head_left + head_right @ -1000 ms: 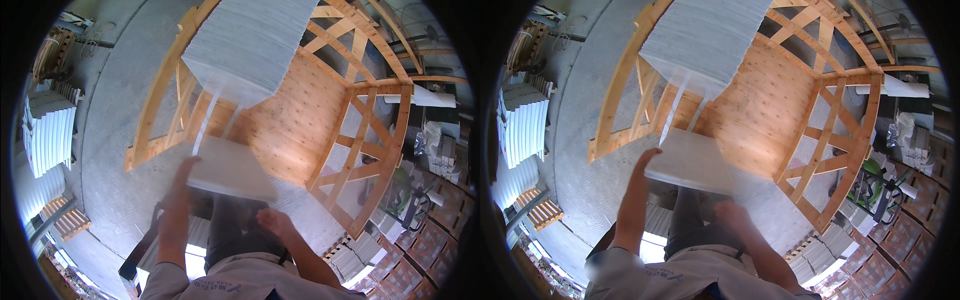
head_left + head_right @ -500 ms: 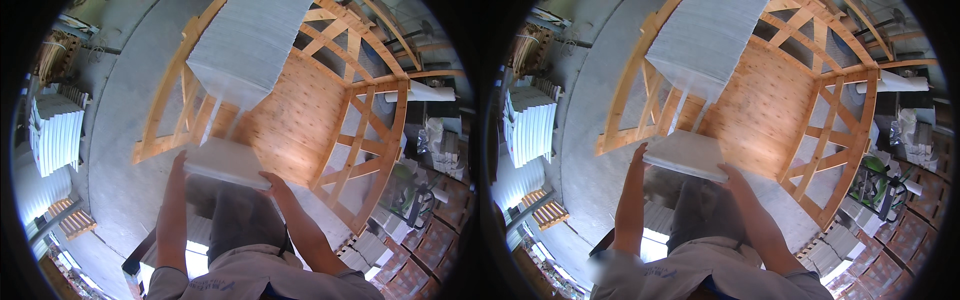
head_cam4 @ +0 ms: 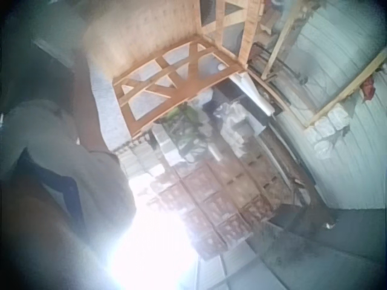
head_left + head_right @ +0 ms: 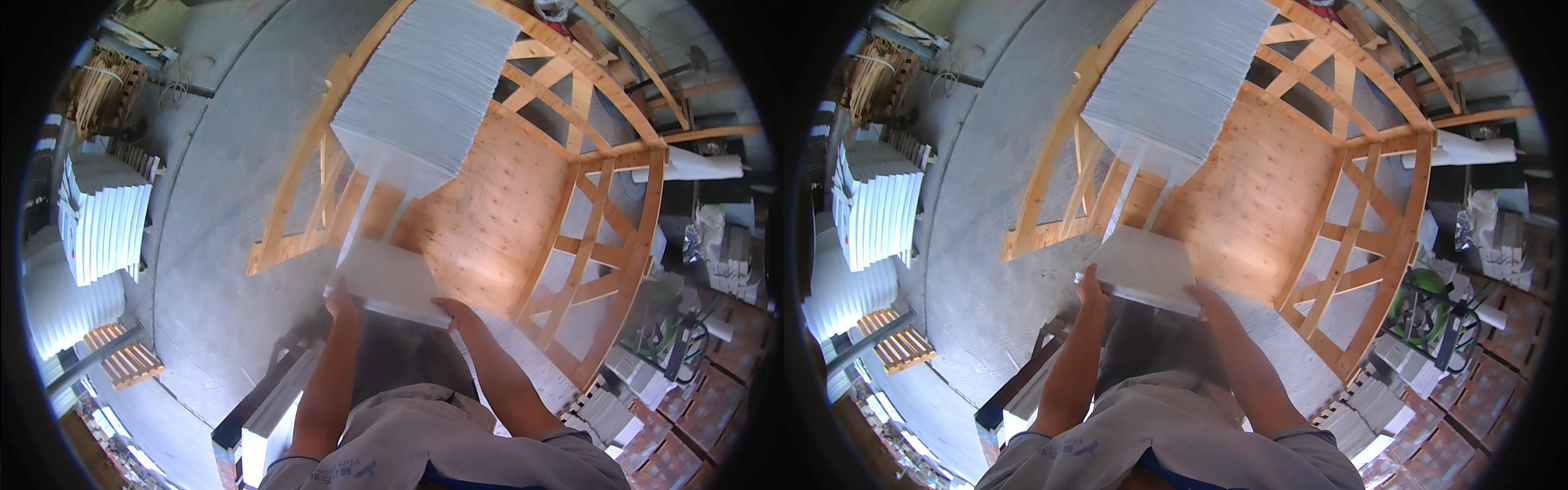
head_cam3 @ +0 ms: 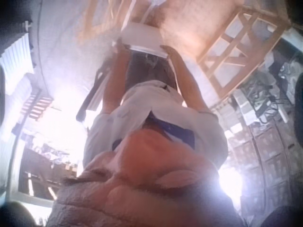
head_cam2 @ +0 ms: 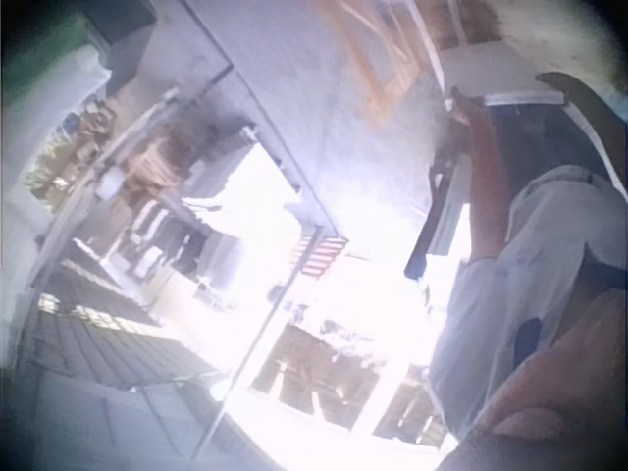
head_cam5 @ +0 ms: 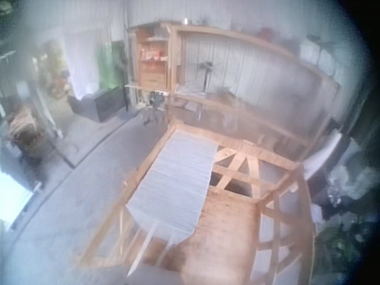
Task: The person repeatedly picks up white rectangular panels from a stack and places them onto a wooden pallet. The person walks back and forth between the source stack and the pallet, handling one panel at a time and stacking them neatly.
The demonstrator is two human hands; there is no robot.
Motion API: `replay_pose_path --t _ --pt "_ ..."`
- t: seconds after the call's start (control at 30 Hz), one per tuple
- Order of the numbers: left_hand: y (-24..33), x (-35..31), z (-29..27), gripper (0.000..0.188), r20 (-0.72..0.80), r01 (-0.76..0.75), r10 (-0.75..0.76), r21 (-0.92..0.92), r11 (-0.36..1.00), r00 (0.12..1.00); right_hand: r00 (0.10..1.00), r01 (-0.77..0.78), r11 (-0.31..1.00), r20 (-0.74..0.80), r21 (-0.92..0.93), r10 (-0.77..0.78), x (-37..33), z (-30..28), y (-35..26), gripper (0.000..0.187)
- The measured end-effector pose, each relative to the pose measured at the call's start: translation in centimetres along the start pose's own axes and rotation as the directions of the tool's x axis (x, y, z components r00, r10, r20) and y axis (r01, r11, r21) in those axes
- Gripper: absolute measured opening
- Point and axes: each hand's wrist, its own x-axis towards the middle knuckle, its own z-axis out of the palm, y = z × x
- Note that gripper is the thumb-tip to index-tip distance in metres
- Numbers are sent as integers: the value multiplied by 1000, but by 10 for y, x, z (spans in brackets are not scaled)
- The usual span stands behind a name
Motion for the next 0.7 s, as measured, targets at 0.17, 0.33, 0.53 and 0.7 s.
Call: replay_pose_path --t 0.17,0.33,0.53,0.7 --pt "1 -5 4 36 -72 -55 52 -39 998 996 981 90 875 -109 -475 -160 -16 15 -14 48" --pt "8 -15 5 35 -68 -101 97 -56 993 993 960 69 661 -130 -747 -247 17 5 -9 68" --pt "20 -20 9 34 -87 -101 98 -37 994 991 937 40 565 -165 -824 -307 33 -1 1 75" --pt "27 -2 12 32 -98 -61 60 -5 998 993 977 106 679 -52 -726 -208 12 14 -2 75"
